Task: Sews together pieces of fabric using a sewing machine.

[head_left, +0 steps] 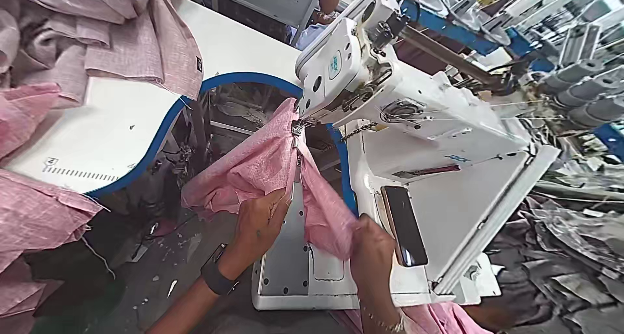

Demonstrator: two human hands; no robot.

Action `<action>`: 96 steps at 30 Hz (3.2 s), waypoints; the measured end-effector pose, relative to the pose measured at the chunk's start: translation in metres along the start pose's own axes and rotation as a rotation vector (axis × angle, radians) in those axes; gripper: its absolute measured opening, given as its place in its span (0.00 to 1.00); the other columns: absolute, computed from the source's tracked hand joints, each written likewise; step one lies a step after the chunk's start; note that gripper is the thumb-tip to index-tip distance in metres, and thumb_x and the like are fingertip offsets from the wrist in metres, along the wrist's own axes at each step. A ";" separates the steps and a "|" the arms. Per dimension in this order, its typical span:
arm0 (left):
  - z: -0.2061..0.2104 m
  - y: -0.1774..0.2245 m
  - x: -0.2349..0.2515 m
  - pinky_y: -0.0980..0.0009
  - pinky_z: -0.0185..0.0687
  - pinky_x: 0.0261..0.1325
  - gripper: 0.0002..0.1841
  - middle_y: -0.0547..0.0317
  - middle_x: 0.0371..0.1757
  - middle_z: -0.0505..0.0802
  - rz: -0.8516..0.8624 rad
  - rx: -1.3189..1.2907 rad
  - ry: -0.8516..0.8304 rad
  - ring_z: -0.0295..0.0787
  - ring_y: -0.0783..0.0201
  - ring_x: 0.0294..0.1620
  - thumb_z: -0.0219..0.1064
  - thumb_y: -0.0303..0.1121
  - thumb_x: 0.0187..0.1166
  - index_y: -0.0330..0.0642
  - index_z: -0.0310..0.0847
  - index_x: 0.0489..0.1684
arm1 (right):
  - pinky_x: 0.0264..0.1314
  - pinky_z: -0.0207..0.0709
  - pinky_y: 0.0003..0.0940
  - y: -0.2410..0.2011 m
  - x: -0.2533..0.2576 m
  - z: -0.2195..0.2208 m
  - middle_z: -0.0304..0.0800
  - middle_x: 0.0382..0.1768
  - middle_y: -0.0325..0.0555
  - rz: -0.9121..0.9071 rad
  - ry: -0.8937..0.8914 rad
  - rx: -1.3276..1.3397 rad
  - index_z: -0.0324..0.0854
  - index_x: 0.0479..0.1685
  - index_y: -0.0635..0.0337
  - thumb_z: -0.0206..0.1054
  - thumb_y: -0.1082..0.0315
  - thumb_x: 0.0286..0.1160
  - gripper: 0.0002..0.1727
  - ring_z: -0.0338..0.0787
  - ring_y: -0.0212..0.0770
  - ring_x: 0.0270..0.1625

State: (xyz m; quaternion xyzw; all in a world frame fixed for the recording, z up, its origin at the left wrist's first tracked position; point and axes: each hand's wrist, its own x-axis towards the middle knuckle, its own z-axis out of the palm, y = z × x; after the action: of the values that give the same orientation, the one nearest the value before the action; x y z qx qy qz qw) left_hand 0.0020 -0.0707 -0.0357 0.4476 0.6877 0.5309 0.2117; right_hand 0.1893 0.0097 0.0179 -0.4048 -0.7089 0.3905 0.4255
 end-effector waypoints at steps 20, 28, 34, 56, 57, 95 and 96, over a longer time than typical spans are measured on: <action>0.012 -0.010 0.014 0.72 0.71 0.20 0.15 0.60 0.15 0.85 0.253 -0.071 0.064 0.79 0.68 0.14 0.57 0.32 0.82 0.39 0.93 0.36 | 0.10 0.66 0.33 -0.040 0.023 0.067 0.79 0.13 0.45 -0.516 -0.289 -1.180 0.86 0.22 0.60 0.62 0.65 0.61 0.11 0.81 0.41 0.12; 0.013 -0.007 0.025 0.69 0.75 0.22 0.17 0.58 0.17 0.88 0.154 -0.094 0.083 0.80 0.67 0.15 0.57 0.30 0.82 0.34 0.93 0.53 | 0.28 0.84 0.49 0.009 0.028 0.066 0.95 0.40 0.58 -0.448 -0.154 -1.152 0.93 0.28 0.63 0.69 0.78 0.57 0.07 0.95 0.58 0.38; 0.006 -0.004 0.008 0.69 0.72 0.20 0.18 0.57 0.15 0.86 0.151 -0.040 0.049 0.77 0.65 0.13 0.57 0.30 0.81 0.34 0.93 0.55 | 0.41 0.83 0.65 -0.013 0.027 -0.011 0.91 0.32 0.68 0.010 -0.614 -1.083 0.90 0.39 0.76 0.67 0.80 0.67 0.08 0.94 0.69 0.38; 0.009 -0.009 0.037 0.67 0.75 0.19 0.16 0.55 0.15 0.85 0.186 -0.089 0.058 0.80 0.62 0.13 0.58 0.26 0.79 0.30 0.90 0.54 | 0.58 0.82 0.59 -0.056 0.046 0.030 0.92 0.27 0.58 -0.296 -1.073 -0.869 0.89 0.28 0.70 0.69 0.68 0.74 0.13 0.95 0.59 0.41; 0.008 -0.007 0.035 0.65 0.78 0.21 0.16 0.53 0.17 0.87 0.177 -0.101 0.039 0.83 0.60 0.15 0.58 0.25 0.79 0.29 0.90 0.55 | 0.59 0.83 0.54 -0.057 0.045 0.030 0.92 0.27 0.56 -0.339 -1.021 -0.827 0.89 0.29 0.69 0.68 0.68 0.76 0.13 0.95 0.56 0.41; 0.024 -0.009 0.081 0.68 0.88 0.60 0.10 0.45 0.51 0.96 0.366 0.108 0.291 0.95 0.53 0.55 0.63 0.23 0.77 0.36 0.94 0.38 | 0.66 0.83 0.35 0.017 0.066 0.107 0.96 0.53 0.60 -0.580 -0.017 -0.752 0.92 0.37 0.67 0.58 0.70 0.76 0.15 0.95 0.52 0.61; 0.007 0.001 0.082 0.67 0.88 0.59 0.11 0.47 0.49 0.97 0.364 0.063 0.271 0.96 0.54 0.53 0.62 0.23 0.76 0.35 0.94 0.42 | 0.65 0.83 0.36 0.017 0.065 0.108 0.96 0.54 0.60 -0.584 -0.021 -0.768 0.92 0.36 0.67 0.58 0.69 0.75 0.15 0.94 0.53 0.61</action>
State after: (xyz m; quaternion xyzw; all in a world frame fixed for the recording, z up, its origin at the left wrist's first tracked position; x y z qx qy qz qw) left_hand -0.0341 0.0022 -0.0219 0.4954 0.6339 0.5939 0.0040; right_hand 0.0741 0.0528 -0.0145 -0.3128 -0.8901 -0.0311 0.3301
